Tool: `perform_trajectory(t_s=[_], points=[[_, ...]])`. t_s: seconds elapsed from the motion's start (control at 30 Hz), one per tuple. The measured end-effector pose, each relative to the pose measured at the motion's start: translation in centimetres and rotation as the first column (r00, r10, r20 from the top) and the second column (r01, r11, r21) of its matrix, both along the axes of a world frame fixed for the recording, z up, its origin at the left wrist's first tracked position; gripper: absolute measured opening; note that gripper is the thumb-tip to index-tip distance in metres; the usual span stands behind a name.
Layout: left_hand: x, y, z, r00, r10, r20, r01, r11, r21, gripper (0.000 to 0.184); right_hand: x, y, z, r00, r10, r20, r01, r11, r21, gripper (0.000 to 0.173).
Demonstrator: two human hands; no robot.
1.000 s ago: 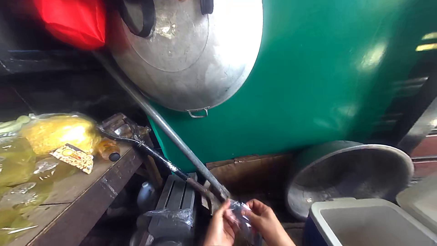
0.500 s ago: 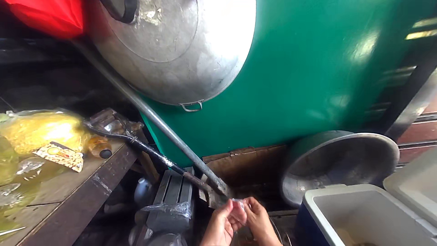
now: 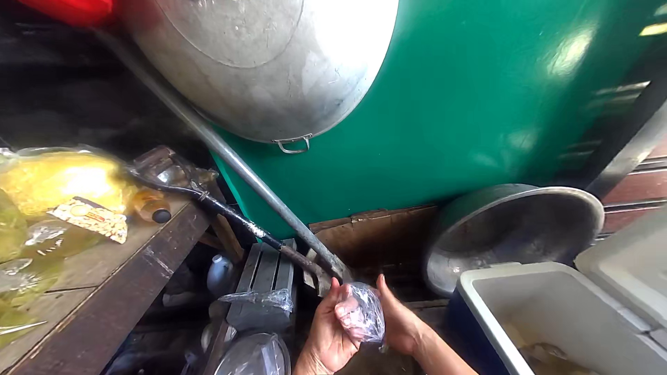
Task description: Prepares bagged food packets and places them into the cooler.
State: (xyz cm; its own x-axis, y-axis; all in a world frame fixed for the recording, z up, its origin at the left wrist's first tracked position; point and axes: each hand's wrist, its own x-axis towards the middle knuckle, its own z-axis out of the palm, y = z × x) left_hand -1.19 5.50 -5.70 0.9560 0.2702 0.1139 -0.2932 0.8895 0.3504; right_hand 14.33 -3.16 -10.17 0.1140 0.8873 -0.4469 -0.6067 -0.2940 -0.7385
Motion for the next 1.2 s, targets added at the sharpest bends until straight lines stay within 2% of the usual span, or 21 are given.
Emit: perform_trajectory(t_s=[0.03,0.07,0.13,0.23,0.33,0.4,0.47,0.53,0.6,0.63,0.7,0.77,0.83,0.9,0.97,1.03,1.13,1.2], points=[[-0.1,0.0,0.1,1.000,-0.008,0.012,0.008,1.000,0.008,0.046,-0.5,-0.3,0.2,0.999,0.041,-0.026,-0.042,0.998,-0.038,0.065],[-0.4,0.2,0.1,1.000,0.000,0.027,-0.001,1.000,0.014,0.046,-1.1,-0.3,0.3,0.998,0.000,-0.058,-0.004,0.998,-0.068,0.049],[-1.1,0.8,0.2,0.994,0.049,0.096,-0.048,0.999,-0.009,0.043,-1.7,0.3,0.4,0.969,-0.187,-0.163,0.182,0.982,-0.041,0.033],[-2.2,2.3,1.1,0.963,0.227,0.145,-0.209,0.970,-0.128,0.037,-2.4,1.4,0.5,0.847,-0.485,-0.218,0.516,0.850,0.110,0.027],[-3.1,3.6,1.3,0.937,0.311,0.159,-0.279,0.940,-0.195,0.040,-4.2,1.7,-0.4,0.814,-0.533,-0.230,0.571,0.807,0.148,0.035],[-3.6,3.8,1.3,0.934,0.350,0.075,-0.331,0.923,-0.194,0.032,-5.0,1.7,-1.6,0.837,-0.535,-0.119,0.547,0.828,0.123,0.038],[-3.8,4.0,1.5,0.918,0.387,-0.085,-0.396,0.903,-0.165,0.013,-5.1,2.0,-2.7,0.807,-0.586,0.078,0.582,0.810,0.065,0.038],[-4.0,4.2,1.7,0.898,0.393,-0.199,-0.420,0.899,-0.121,0.021,-4.6,2.3,-3.0,0.774,-0.602,0.196,0.620,0.784,-0.040,0.036],[-4.2,4.3,2.2,0.860,0.407,-0.307,-0.444,0.894,-0.058,0.030,-3.5,2.2,-3.3,0.786,-0.559,0.265,0.597,0.797,-0.090,0.051],[-4.4,4.2,2.5,0.835,0.424,-0.351,-0.456,0.890,-0.009,0.028,-2.6,2.4,-4.0,0.760,-0.543,0.357,0.603,0.794,-0.079,0.059],[-4.6,4.0,3.0,0.772,0.467,-0.431,-0.466,0.877,0.115,0.024,-0.1,3.0,-6.6,0.590,-0.482,0.648,0.664,0.746,-0.049,0.073],[-4.8,4.2,2.9,0.694,0.548,-0.467,-0.464,0.837,0.291,0.023,2.3,3.6,-8.9,0.461,-0.307,0.833,0.676,0.729,-0.106,0.082],[-5.0,4.3,2.5,0.599,0.654,-0.462,-0.462,0.754,0.467,0.030,4.5,4.0,-11.1,0.423,-0.078,0.903,0.606,0.765,-0.218,0.095],[-4.9,4.5,2.2,0.492,0.738,-0.462,-0.465,0.671,0.577,0.023,6.2,4.3,-13.2,0.389,0.133,0.911,0.481,0.815,-0.325,0.101],[-4.7,4.7,2.1,0.408,0.796,-0.447,-0.483,0.604,0.634,0.022,7.4,4.7,-14.7,0.356,0.288,0.889,0.359,0.836,-0.414,0.093],[-4.4,4.9,2.3,0.363,0.810,-0.461,-0.506,0.587,0.632,0.023,7.4,4.9,-15.6,0.303,0.341,0.890,0.314,0.846,-0.431,0.076],[-4.2,5.3,2.3,0.357,0.809,-0.467,-0.508,0.588,0.630,0.027,6.0,4.2,-15.8,0.212,0.374,0.903,0.256,0.871,-0.420,0.053],[-4.0,5.4,2.0,0.372,0.818,-0.439,-0.487,0.575,0.657,0.029,5.0,3.5,-16.0,0.206,0.396,0.895,0.189,0.881,-0.433,0.047]])
